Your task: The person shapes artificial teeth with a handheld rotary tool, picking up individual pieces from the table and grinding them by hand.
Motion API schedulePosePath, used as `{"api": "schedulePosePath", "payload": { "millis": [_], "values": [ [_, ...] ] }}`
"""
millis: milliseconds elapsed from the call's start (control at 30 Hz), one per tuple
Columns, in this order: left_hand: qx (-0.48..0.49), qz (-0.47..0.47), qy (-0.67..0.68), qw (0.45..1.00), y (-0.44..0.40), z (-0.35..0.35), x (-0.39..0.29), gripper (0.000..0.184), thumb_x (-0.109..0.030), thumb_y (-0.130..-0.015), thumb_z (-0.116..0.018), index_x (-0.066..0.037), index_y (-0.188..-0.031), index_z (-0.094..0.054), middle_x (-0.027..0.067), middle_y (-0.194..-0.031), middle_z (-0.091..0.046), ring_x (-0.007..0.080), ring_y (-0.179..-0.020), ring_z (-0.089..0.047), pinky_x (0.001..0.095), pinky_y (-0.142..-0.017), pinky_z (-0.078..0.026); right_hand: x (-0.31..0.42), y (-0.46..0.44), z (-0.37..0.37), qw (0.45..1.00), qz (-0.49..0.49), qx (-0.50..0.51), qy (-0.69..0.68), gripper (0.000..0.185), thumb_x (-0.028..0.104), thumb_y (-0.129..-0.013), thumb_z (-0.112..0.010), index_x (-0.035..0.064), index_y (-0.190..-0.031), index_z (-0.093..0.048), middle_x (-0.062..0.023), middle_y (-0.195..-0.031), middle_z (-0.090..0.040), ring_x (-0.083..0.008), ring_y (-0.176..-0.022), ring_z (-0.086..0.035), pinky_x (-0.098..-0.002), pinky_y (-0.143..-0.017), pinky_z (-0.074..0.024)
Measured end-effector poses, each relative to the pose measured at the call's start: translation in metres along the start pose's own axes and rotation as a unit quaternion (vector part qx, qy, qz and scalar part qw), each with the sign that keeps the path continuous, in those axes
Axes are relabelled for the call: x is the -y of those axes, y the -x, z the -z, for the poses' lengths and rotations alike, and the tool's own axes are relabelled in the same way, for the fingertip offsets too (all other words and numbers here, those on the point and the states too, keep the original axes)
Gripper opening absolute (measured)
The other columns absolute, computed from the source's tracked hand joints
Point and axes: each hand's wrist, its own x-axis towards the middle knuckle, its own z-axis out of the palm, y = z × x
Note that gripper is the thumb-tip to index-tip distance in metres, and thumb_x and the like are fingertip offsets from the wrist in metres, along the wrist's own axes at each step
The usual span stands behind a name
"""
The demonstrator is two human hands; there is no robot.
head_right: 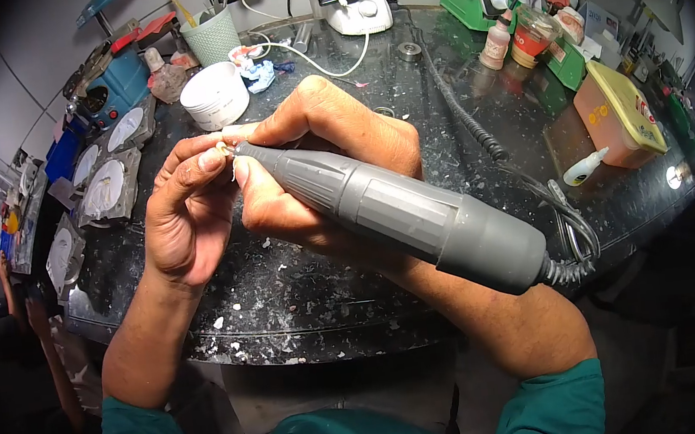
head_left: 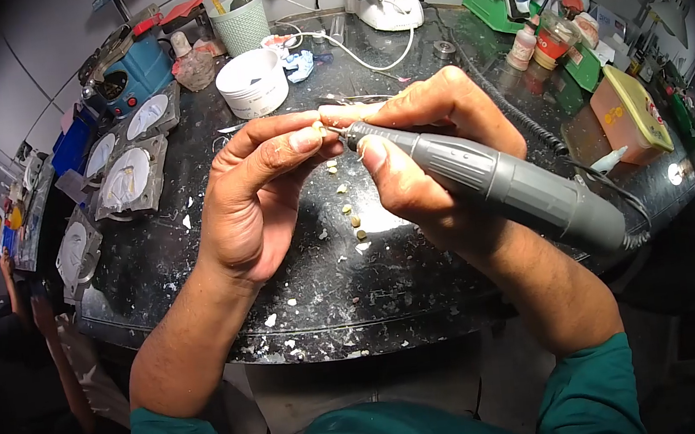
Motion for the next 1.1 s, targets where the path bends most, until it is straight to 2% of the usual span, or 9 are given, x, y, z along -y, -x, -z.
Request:
{"api": "schedulePosePath", "payload": {
  "millis": [100,200,533,733,833,1100],
  "values": [
    [0.006,-0.007,-0.003,1.000,0.000,0.000,-0.001,0.018,-0.004,-0.089,-0.062,0.002,-0.105,-0.068,0.0158,-0.103,-0.070,0.0206,-0.097,-0.068,0.0336,-0.094,-0.052,-0.004,0.000,-0.001,1.000,0.006,-0.003,-0.016,0.015,-0.002,-0.079,-0.067,-0.0040,-0.091,-0.058,-0.0106,-0.086,-0.065,-0.0095,-0.072,-0.061,-0.0223,-0.065,-0.0494],
    [0.011,-0.006,-0.006,1.000,0.000,-0.001,-0.003,0.018,-0.003,-0.089,-0.061,0.003,-0.105,-0.068,0.0165,-0.103,-0.071,0.0209,-0.095,-0.068,0.0333,-0.091,-0.053,-0.009,-0.003,-0.009,0.996,0.044,-0.074,-0.025,0.016,0.005,-0.069,-0.073,0.0019,-0.079,-0.061,-0.0062,-0.072,-0.065,-0.0091,-0.063,-0.063,-0.0236,-0.057,-0.0503],
    [0.008,-0.018,-0.027,0.999,-0.001,-0.001,-0.004,0.018,-0.002,-0.089,-0.060,0.003,-0.103,-0.069,0.0185,-0.103,-0.071,0.0214,-0.094,-0.068,0.0333,-0.090,-0.053,-0.009,-0.004,-0.007,0.997,0.042,-0.064,-0.010,0.016,0.008,-0.070,-0.073,0.0019,-0.080,-0.062,-0.0066,-0.074,-0.066,-0.0099,-0.062,-0.063,-0.0241,-0.057,-0.0502],
    [0.015,-0.010,-0.070,0.997,-0.001,-0.003,-0.009,0.016,-0.002,-0.088,-0.059,0.002,-0.101,-0.066,0.0160,-0.104,-0.070,0.0174,-0.095,-0.067,0.0323,-0.094,-0.049,-0.010,-0.003,-0.008,0.997,0.043,-0.065,0.001,0.017,0.009,-0.069,-0.074,0.0026,-0.079,-0.062,-0.0064,-0.071,-0.065,-0.0112,-0.060,-0.063,-0.0244,-0.056,-0.0501],
    [0.017,-0.029,-0.062,0.997,-0.002,-0.002,-0.007,0.017,-0.002,-0.089,-0.060,0.004,-0.102,-0.069,0.0187,-0.103,-0.071,0.0211,-0.095,-0.068,0.0336,-0.091,-0.052,-0.007,-0.003,-0.006,0.997,0.035,-0.061,0.019,0.017,0.009,-0.069,-0.074,0.0029,-0.079,-0.061,-0.0063,-0.070,-0.064,-0.0112,-0.060,-0.063,-0.0244,-0.055,-0.0501],
    [0.019,-0.033,-0.071,0.997,-0.002,-0.002,-0.008,0.017,-0.001,-0.088,-0.060,0.004,-0.102,-0.069,0.0188,-0.102,-0.071,0.0212,-0.095,-0.067,0.0337,-0.092,-0.052,-0.004,-0.004,-0.007,0.998,0.029,-0.061,0.016,0.017,0.009,-0.070,-0.074,0.0029,-0.078,-0.061,-0.0061,-0.070,-0.064,-0.0101,-0.061,-0.063,-0.0240,-0.056,-0.0502]
  ]
}}
